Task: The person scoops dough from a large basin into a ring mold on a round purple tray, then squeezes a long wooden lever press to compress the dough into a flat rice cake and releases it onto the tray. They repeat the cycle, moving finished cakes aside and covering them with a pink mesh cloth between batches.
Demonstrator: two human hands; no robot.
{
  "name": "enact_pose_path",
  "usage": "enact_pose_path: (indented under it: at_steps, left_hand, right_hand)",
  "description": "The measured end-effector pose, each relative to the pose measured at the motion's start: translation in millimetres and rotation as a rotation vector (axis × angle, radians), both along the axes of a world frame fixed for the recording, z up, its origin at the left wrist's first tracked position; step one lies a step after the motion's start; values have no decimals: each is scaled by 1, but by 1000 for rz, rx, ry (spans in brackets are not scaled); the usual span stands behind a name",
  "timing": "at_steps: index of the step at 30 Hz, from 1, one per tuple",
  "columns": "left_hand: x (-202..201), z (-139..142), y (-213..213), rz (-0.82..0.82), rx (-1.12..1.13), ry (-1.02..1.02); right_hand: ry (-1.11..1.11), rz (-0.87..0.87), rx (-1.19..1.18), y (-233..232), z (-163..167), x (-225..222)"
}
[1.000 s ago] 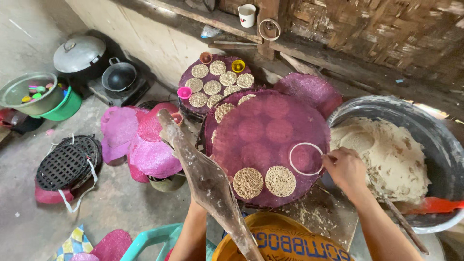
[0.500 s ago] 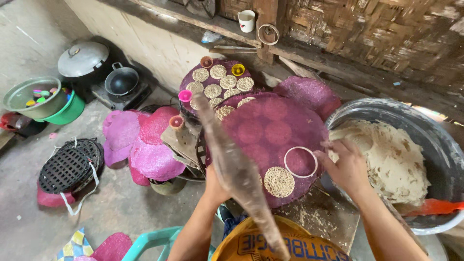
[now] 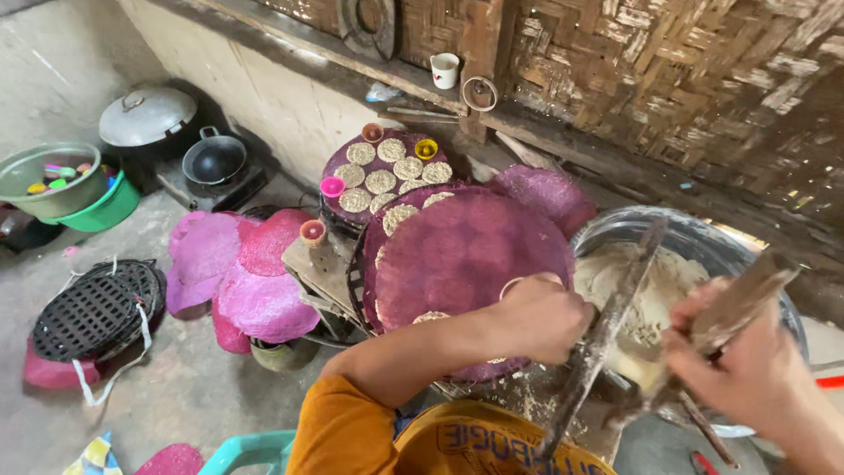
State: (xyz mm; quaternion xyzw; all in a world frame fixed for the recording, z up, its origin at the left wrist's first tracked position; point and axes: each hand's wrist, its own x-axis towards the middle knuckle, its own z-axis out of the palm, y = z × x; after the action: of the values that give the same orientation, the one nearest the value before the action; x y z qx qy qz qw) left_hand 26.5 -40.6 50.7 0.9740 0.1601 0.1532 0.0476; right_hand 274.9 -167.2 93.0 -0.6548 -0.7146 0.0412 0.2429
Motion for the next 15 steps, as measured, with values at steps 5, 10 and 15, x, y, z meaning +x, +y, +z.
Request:
enact_pose_path:
  at_steps: [5, 10, 15]
  left_hand:
    - [-21, -29, 54, 22, -266, -248]
    - [10, -67, 57, -252, -195, -476]
    - [38, -63, 39, -343, -749, -814]
  right_hand:
    - [218, -151, 519, -27, -47, 95]
    - [1011, -288, 1034, -37, -108, 86]
    - [1636, 92, 916, -18, -128, 45]
